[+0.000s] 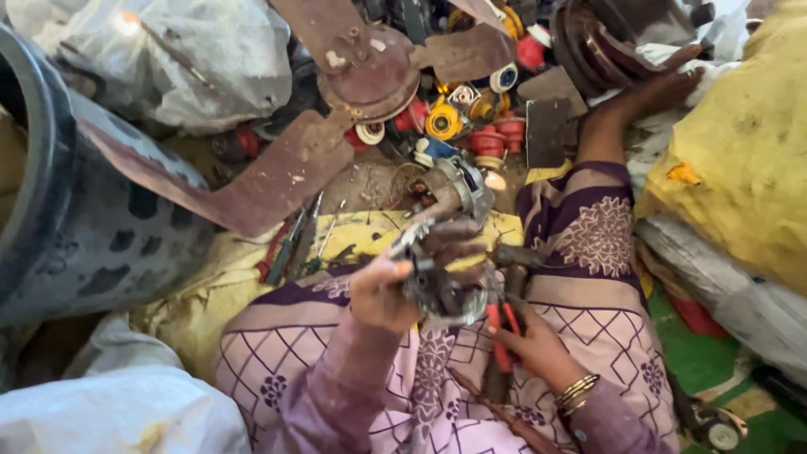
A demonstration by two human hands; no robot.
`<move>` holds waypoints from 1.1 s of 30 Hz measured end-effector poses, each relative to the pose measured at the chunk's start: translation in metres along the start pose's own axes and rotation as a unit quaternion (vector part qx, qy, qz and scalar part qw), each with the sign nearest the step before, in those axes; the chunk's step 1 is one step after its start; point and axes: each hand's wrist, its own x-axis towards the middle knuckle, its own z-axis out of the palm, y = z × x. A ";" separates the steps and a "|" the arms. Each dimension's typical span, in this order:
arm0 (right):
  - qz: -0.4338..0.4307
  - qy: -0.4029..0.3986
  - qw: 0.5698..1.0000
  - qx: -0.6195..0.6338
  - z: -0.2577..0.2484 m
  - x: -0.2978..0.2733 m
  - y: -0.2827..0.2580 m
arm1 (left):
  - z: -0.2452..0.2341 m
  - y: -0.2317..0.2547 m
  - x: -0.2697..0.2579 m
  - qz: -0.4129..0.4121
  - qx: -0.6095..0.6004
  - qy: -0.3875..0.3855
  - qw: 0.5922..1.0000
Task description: The person is sitting on the floor in a cluttered workshop, using a screwdriver and pliers to disassemble and manipulate a small mechanical component, likely an alternator or motor part. They repeatedly pry and adjust internal pieces while handling the object with both hands.
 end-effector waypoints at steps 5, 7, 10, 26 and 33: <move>-0.094 0.084 0.984 -0.129 -0.005 -0.027 -0.010 | -0.023 -0.060 -0.048 -0.029 -0.069 0.114 0.991; -0.101 0.115 0.987 -0.048 -0.007 -0.037 -0.017 | -0.037 -0.078 -0.055 -0.053 -0.039 0.152 0.986; -0.109 0.138 0.981 0.083 -0.013 -0.046 -0.029 | -0.052 -0.088 -0.052 -0.080 0.000 0.189 0.979; -0.214 -0.063 0.975 -0.010 -0.016 -0.040 -0.060 | -0.083 -0.103 -0.033 -0.163 0.121 0.196 0.959; -0.182 -0.040 0.981 -0.052 -0.014 -0.040 -0.057 | -0.082 -0.102 -0.033 -0.175 0.125 0.202 0.956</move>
